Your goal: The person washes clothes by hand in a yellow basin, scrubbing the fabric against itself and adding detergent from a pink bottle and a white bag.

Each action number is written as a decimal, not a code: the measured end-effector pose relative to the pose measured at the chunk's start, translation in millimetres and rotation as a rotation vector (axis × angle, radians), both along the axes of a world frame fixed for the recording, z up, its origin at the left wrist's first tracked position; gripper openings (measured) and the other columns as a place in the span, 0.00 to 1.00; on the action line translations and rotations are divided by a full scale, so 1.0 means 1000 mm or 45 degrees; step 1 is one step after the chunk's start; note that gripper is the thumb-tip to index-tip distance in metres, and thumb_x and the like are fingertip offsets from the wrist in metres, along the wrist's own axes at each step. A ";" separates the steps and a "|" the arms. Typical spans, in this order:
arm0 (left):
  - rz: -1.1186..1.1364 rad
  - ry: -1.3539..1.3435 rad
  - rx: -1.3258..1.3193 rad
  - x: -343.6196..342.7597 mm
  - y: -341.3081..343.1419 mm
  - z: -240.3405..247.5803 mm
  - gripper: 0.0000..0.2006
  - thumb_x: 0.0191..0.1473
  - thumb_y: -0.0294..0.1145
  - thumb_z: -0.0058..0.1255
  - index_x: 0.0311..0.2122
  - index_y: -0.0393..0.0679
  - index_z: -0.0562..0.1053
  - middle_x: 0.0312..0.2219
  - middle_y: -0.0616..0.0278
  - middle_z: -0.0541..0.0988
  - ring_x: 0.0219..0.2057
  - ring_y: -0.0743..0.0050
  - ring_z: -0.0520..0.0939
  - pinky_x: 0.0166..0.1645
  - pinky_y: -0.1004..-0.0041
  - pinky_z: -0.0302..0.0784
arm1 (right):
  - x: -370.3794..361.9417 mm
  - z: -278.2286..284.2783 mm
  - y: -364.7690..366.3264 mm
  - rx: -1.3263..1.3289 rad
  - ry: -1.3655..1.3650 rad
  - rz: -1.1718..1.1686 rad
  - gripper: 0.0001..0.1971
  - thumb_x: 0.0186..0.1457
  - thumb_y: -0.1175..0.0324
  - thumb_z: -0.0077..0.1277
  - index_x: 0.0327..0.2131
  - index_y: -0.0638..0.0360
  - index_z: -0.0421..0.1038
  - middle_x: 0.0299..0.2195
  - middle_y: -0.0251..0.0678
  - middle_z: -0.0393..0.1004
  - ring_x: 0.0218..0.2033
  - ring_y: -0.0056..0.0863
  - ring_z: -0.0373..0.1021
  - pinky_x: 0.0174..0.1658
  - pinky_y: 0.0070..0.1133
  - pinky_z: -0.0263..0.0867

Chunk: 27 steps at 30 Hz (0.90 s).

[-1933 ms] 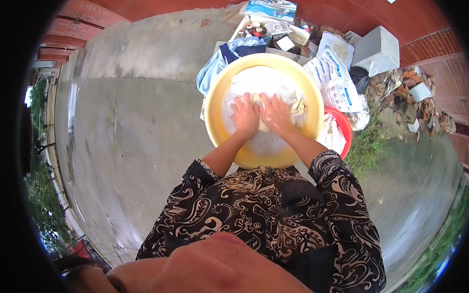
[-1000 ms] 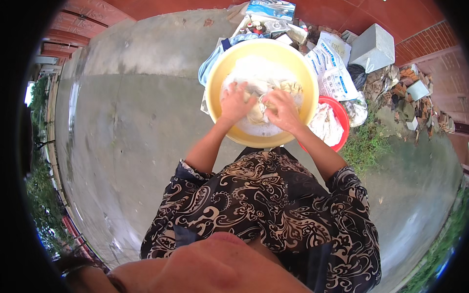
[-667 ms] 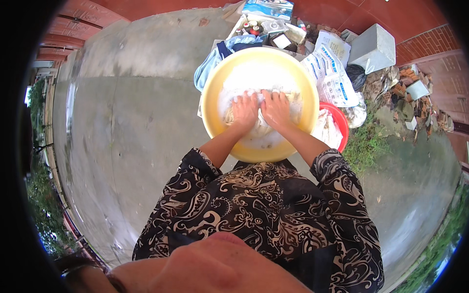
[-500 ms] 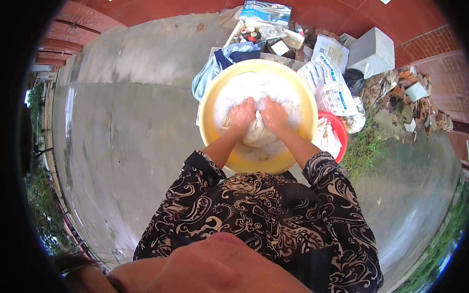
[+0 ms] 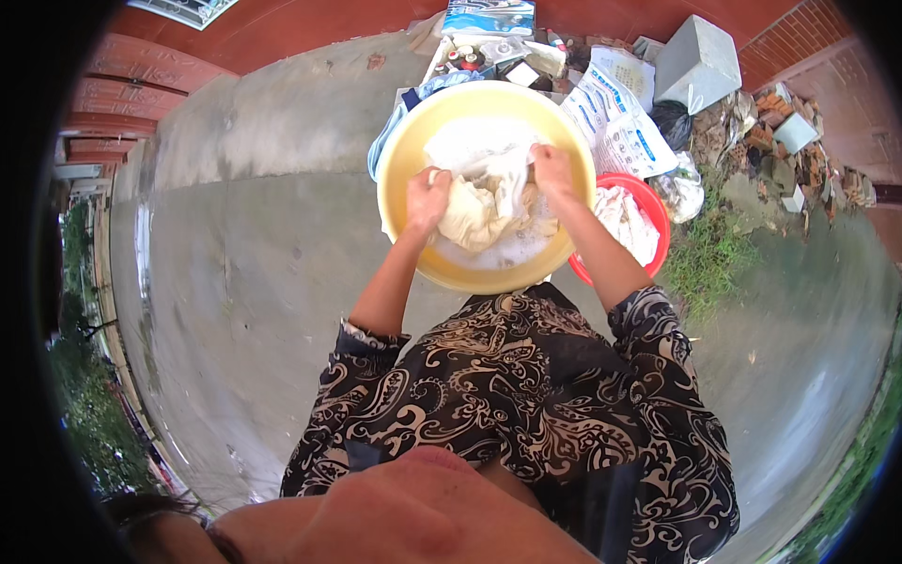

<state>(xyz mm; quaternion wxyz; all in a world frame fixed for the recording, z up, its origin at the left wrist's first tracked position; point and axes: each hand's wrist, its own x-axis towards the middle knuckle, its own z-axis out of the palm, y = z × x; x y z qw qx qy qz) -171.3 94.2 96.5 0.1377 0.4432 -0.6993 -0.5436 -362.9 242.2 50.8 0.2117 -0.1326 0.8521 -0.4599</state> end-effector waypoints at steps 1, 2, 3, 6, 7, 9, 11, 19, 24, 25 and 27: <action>-0.021 0.000 -0.018 0.008 0.002 0.008 0.15 0.54 0.36 0.50 0.35 0.32 0.77 0.25 0.51 0.82 0.28 0.65 0.82 0.37 0.66 0.77 | -0.019 -0.005 0.005 -0.132 -0.076 -0.094 0.18 0.61 0.56 0.50 0.32 0.64 0.75 0.25 0.44 0.77 0.28 0.36 0.74 0.37 0.31 0.68; 0.111 0.195 0.091 0.017 0.002 0.012 0.13 0.54 0.35 0.50 0.33 0.33 0.77 0.25 0.57 0.80 0.28 0.71 0.79 0.36 0.69 0.74 | -0.025 0.000 0.006 -0.262 -0.155 -0.182 0.17 0.61 0.57 0.50 0.32 0.64 0.75 0.25 0.45 0.77 0.28 0.36 0.74 0.38 0.31 0.68; 0.242 0.389 0.202 0.023 0.002 0.016 0.11 0.55 0.33 0.50 0.31 0.33 0.77 0.25 0.63 0.79 0.29 0.78 0.76 0.36 0.73 0.72 | -0.030 0.007 0.008 -0.278 -0.157 -0.197 0.17 0.61 0.57 0.50 0.32 0.64 0.75 0.25 0.45 0.77 0.28 0.36 0.74 0.38 0.31 0.68; 0.304 0.584 0.400 0.028 0.010 0.073 0.11 0.57 0.32 0.49 0.29 0.35 0.76 0.25 0.67 0.77 0.28 0.79 0.74 0.35 0.76 0.70 | -0.034 0.055 0.018 -0.364 -0.163 -0.094 0.15 0.61 0.58 0.50 0.36 0.63 0.74 0.26 0.46 0.78 0.31 0.39 0.75 0.41 0.32 0.70; 0.286 0.672 0.383 0.026 0.011 0.088 0.10 0.57 0.31 0.48 0.28 0.37 0.75 0.24 0.68 0.75 0.27 0.80 0.73 0.33 0.76 0.69 | -0.036 0.059 0.021 -0.127 0.136 0.109 0.14 0.60 0.59 0.51 0.37 0.62 0.73 0.31 0.48 0.79 0.35 0.40 0.76 0.43 0.33 0.70; 0.273 0.717 0.347 0.026 0.009 0.109 0.09 0.57 0.31 0.48 0.31 0.36 0.75 0.26 0.67 0.76 0.28 0.78 0.75 0.34 0.75 0.72 | -0.023 0.085 0.024 0.164 0.575 0.468 0.15 0.56 0.64 0.55 0.45 0.59 0.73 0.47 0.51 0.77 0.47 0.44 0.76 0.49 0.34 0.69; 0.220 0.783 0.313 0.028 0.004 0.122 0.09 0.58 0.32 0.48 0.35 0.37 0.74 0.28 0.65 0.76 0.29 0.76 0.77 0.36 0.73 0.75 | -0.001 0.090 0.022 -0.143 0.822 0.687 0.17 0.55 0.65 0.55 0.47 0.59 0.73 0.49 0.52 0.75 0.48 0.45 0.75 0.50 0.34 0.69; 0.392 0.959 0.143 0.016 -0.001 0.148 0.07 0.57 0.28 0.45 0.32 0.38 0.73 0.28 0.69 0.74 0.30 0.81 0.72 0.37 0.78 0.70 | 0.049 0.085 0.016 -0.654 0.055 0.593 0.16 0.57 0.73 0.52 0.49 0.63 0.73 0.39 0.39 0.80 0.43 0.28 0.73 0.50 0.24 0.67; 0.343 0.827 -0.027 0.049 -0.022 0.100 0.07 0.58 0.28 0.44 0.34 0.39 0.73 0.28 0.69 0.74 0.31 0.81 0.72 0.39 0.78 0.70 | 0.026 0.131 0.022 -0.886 0.018 0.477 0.14 0.56 0.79 0.50 0.47 0.64 0.73 0.39 0.34 0.77 0.42 0.23 0.72 0.48 0.21 0.67; 0.309 0.740 -0.021 0.052 -0.021 0.087 0.07 0.58 0.28 0.44 0.34 0.39 0.73 0.28 0.70 0.74 0.31 0.82 0.72 0.39 0.78 0.71 | 0.023 0.132 0.024 -0.885 0.123 0.477 0.15 0.55 0.81 0.49 0.47 0.64 0.73 0.40 0.34 0.76 0.42 0.23 0.72 0.48 0.20 0.66; 0.300 0.589 -0.002 0.059 -0.018 0.065 0.04 0.57 0.24 0.46 0.34 0.40 0.74 0.27 0.71 0.74 0.31 0.82 0.73 0.40 0.77 0.72 | 0.012 0.111 0.028 -0.767 0.113 0.558 0.15 0.54 0.82 0.50 0.46 0.64 0.73 0.42 0.35 0.75 0.44 0.23 0.72 0.50 0.19 0.66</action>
